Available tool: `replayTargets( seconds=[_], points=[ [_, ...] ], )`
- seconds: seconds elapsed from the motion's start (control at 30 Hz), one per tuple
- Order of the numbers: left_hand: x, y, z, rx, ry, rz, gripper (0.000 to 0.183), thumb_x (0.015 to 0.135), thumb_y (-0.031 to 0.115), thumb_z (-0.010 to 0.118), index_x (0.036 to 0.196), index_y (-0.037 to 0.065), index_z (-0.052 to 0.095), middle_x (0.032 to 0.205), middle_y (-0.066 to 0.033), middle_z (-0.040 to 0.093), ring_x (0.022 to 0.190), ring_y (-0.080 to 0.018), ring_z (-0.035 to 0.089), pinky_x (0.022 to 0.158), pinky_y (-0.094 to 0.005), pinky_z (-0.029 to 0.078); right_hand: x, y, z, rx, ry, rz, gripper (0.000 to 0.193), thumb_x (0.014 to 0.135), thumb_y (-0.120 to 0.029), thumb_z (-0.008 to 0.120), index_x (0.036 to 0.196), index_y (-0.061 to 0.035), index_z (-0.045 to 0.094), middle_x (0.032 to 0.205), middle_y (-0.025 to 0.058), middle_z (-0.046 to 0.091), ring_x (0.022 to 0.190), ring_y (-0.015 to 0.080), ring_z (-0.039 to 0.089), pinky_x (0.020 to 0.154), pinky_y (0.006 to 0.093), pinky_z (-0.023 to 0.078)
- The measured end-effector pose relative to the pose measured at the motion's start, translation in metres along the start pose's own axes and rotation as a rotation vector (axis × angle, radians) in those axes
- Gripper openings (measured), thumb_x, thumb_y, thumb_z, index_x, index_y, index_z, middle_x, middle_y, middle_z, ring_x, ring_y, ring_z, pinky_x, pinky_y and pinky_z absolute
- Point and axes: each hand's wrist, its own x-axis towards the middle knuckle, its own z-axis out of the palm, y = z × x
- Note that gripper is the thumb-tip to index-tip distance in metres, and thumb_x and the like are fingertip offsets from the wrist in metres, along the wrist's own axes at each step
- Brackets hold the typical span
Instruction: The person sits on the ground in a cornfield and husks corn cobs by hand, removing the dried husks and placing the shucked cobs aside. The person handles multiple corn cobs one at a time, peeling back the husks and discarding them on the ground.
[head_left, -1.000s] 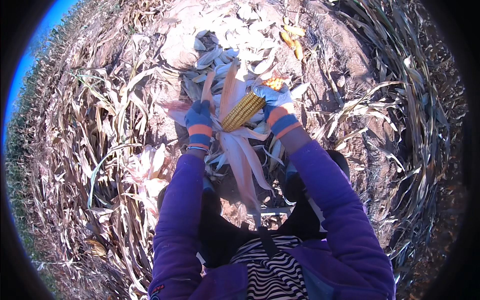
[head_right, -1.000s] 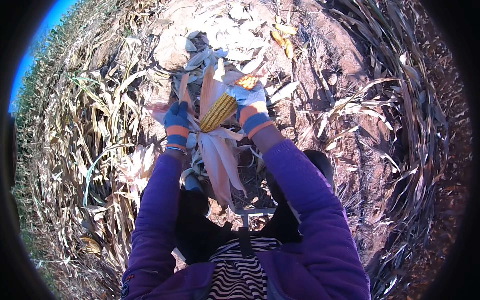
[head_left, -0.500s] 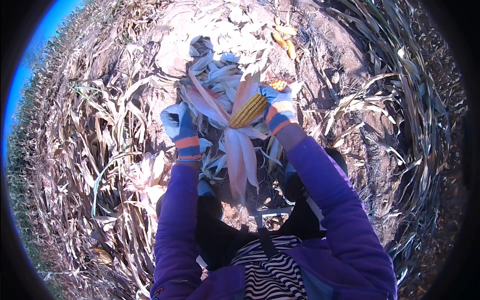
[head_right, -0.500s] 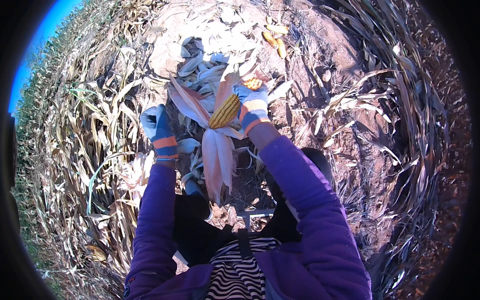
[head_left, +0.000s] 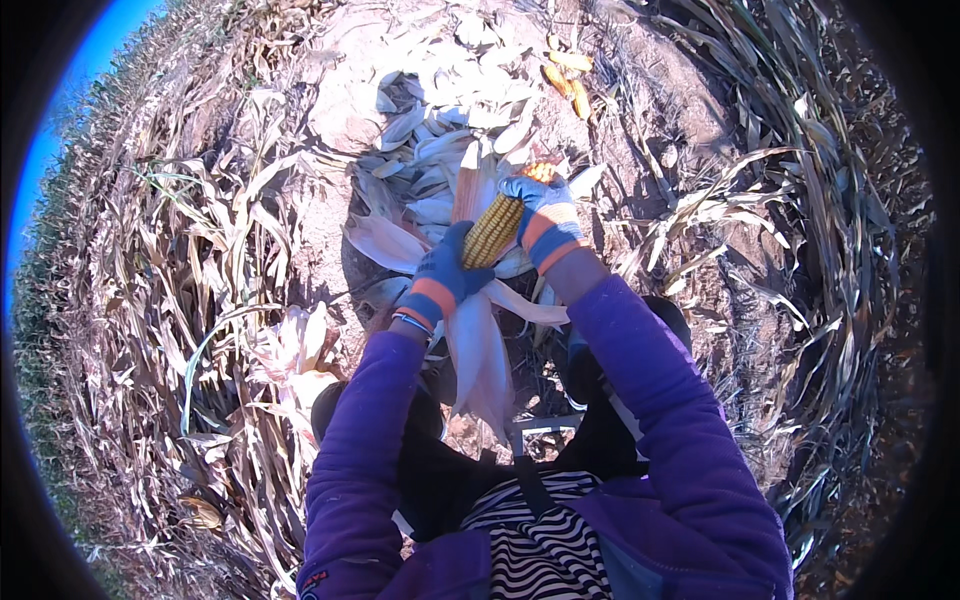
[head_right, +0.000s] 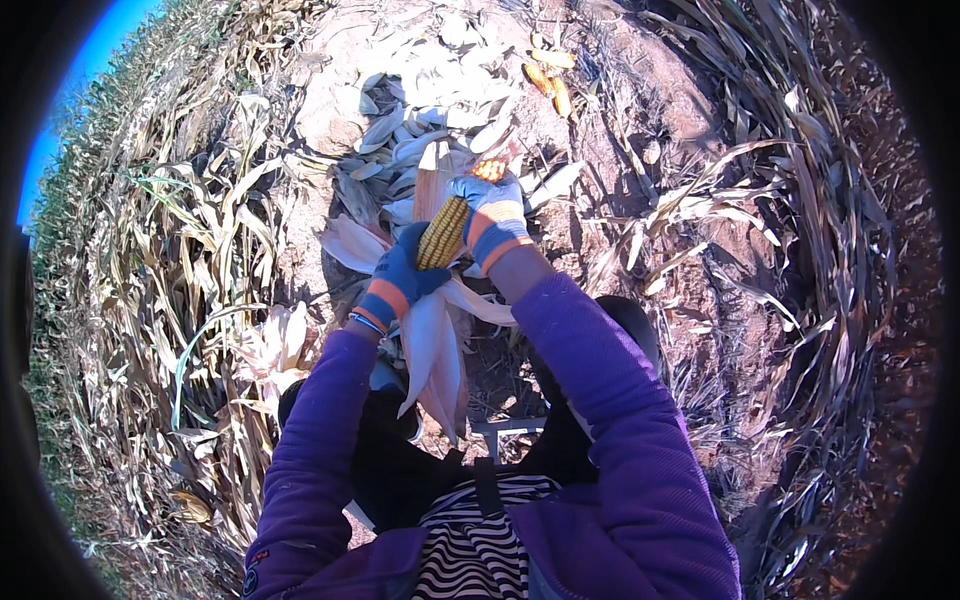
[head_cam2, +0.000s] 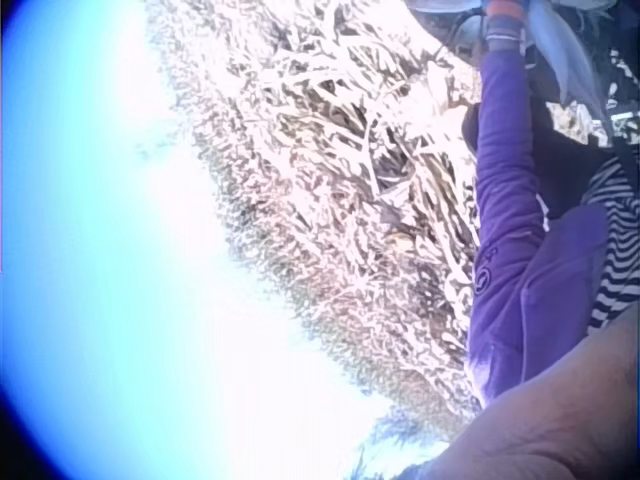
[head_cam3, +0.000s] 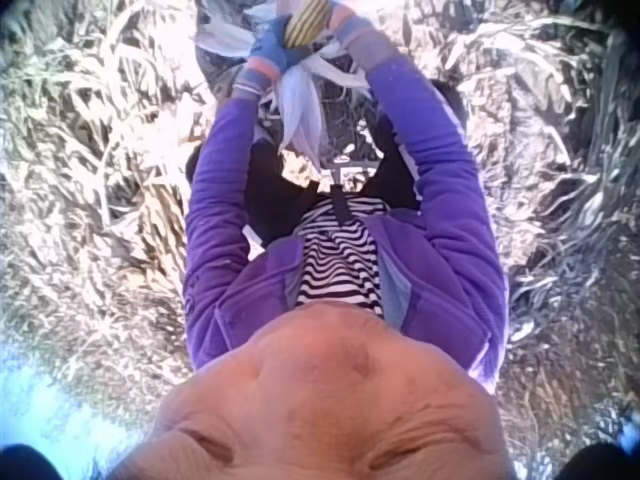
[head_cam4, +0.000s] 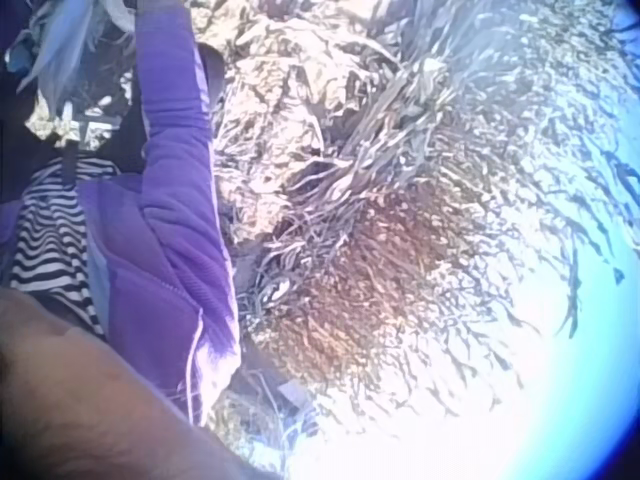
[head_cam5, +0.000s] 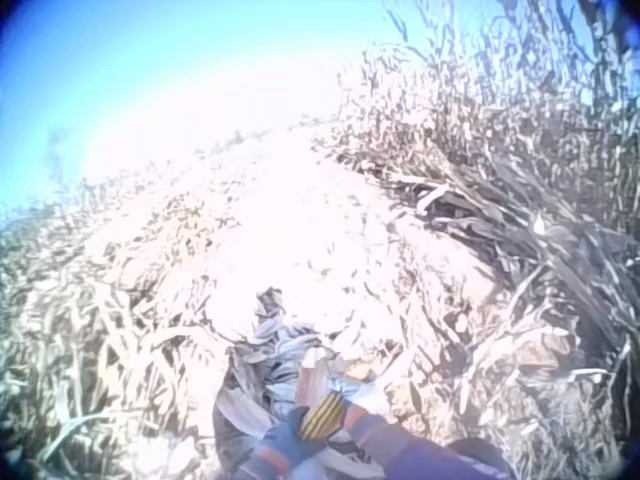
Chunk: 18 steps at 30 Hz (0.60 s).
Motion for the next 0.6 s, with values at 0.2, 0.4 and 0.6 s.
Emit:
replayTargets(
  seconds=[0.2,0.4,0.6],
  points=[
    [-0.004,0.018,-0.006,0.084,-0.078,-0.023,0.076,0.063,0.029,0.077,0.124,0.006,0.038,0.105,-0.0182,0.059,0.096,-0.0339,0.058,0.081,-0.0386,0.046,-0.002,-0.021,-0.006,-0.016,-0.004,0.112,0.016,0.067,0.000,0.067,0.081,-0.0041,0.060,0.072,0.0026,0.060,0.060,0.0155,0.055,0.055,0.0293,0.045],
    [-0.014,0.023,-0.010,0.254,-0.085,-0.037,0.075,0.065,0.030,0.075,0.126,0.008,0.037,0.096,-0.0194,0.061,0.086,-0.0383,0.060,0.073,-0.0426,0.048,0.000,-0.022,-0.001,0.105,0.005,0.121,0.018,0.067,0.004,0.066,0.082,-0.0027,0.060,0.073,0.0042,0.061,0.061,0.0170,0.057,0.057,0.0303,0.046],
    [-0.015,0.020,-0.008,0.207,-0.029,-0.020,0.074,0.068,0.025,0.071,0.130,0.010,0.034,0.097,-0.0195,0.062,0.086,-0.0389,0.060,0.071,-0.0435,0.048,-0.003,-0.026,0.000,-0.034,-0.028,0.100,0.005,0.075,-0.003,0.060,0.078,-0.0018,0.063,0.070,0.0042,0.061,0.062,0.0155,0.059,0.057,0.0275,0.047]
  ],
)
